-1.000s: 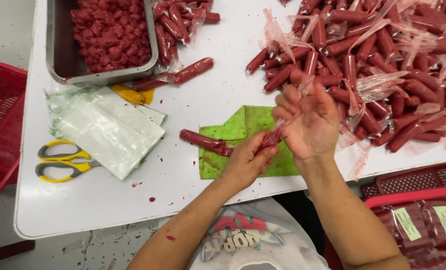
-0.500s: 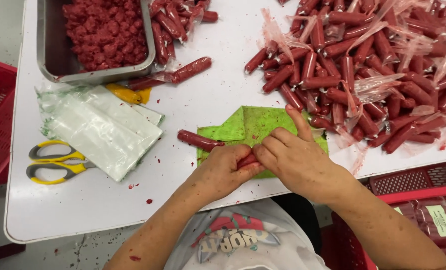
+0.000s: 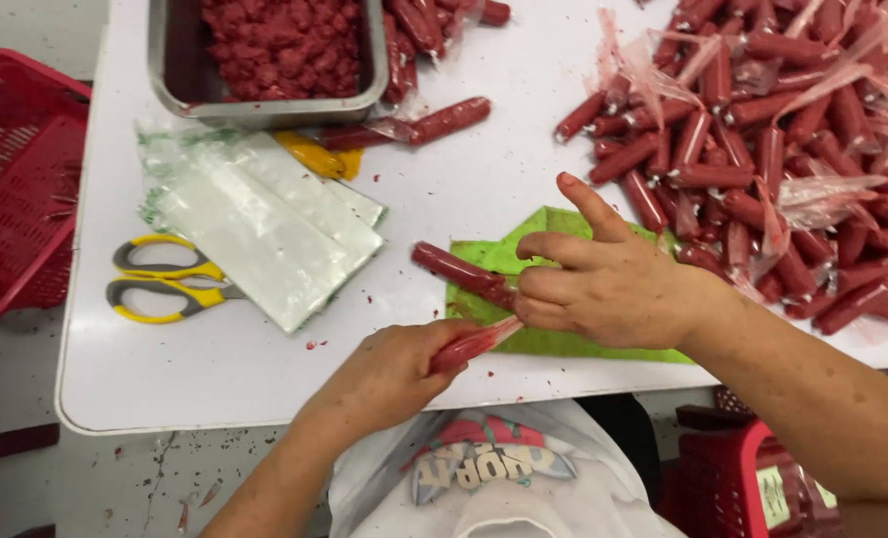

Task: The person places small portions of red meat mixture into clear plastic sleeves on a table and ties the ends of the sleeves by hand.

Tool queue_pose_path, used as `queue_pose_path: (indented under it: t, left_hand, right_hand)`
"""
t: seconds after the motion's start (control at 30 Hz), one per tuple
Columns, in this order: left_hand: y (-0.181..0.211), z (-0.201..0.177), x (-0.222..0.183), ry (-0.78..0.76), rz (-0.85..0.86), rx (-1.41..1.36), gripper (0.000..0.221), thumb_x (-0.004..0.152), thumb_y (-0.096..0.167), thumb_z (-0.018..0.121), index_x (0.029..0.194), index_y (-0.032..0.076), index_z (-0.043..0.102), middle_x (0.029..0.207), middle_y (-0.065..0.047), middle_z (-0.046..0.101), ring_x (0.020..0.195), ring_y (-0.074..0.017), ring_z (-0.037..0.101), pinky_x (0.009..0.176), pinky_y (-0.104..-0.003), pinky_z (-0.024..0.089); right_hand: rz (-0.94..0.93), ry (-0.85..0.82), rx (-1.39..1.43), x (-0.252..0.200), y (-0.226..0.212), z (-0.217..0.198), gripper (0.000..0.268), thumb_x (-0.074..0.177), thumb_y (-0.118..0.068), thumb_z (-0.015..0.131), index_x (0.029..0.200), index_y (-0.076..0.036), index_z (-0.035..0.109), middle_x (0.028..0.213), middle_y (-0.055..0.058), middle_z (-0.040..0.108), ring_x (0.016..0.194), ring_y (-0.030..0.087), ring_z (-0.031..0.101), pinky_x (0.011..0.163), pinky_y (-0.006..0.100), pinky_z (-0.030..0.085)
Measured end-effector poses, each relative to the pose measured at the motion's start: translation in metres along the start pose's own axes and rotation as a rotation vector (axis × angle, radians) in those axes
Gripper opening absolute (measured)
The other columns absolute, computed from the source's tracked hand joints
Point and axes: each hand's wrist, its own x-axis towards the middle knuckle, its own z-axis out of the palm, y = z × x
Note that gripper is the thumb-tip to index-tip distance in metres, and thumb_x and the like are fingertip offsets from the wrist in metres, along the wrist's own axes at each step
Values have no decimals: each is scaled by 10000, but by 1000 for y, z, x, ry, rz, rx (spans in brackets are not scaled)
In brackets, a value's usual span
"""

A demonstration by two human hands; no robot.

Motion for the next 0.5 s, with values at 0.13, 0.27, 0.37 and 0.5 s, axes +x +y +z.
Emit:
queue_pose_path:
  t: [0.13,0.27,0.37,0.5]
  left_hand:
    - [-10,4,10,137,49,-429,1008,805,354,725,1618,303,132,1207,-100,653,1014,-218,642,854,-321,529]
    - [-5,-7,-1,476,-29,-626,702,825,392,697,1456,180,472,566,35,489,549,-103,442,571,-264,394]
    - [-30,-21,-33,569,-129,-421,450,934,375,593,1364,249,619,622,11,559,592,-149,522,639,-291,471]
    - [-90,3,-33,740,-206,-463,263,928,333,624,1024,195,827,611,51,660,617,-61,590,652,-213,508]
  right_hand:
    - [13,2,123,40,-11,26,152,1021,-138,523,895,-197,585,850,-38,513,1099,208,589,1220,648,145]
    - [-114,108,-35,69,16,41,242,1006,-94,396,863,-240,525,861,-37,476,1142,200,608,1179,665,200]
    - [-129,299,-153,96,56,53,291,1094,-264,482,807,-282,528,855,-111,541,1120,152,609,1215,617,181]
    - [261,518,-86,141,142,111,328,968,104,642,831,-192,678,831,-36,603,1040,252,646,1250,666,123]
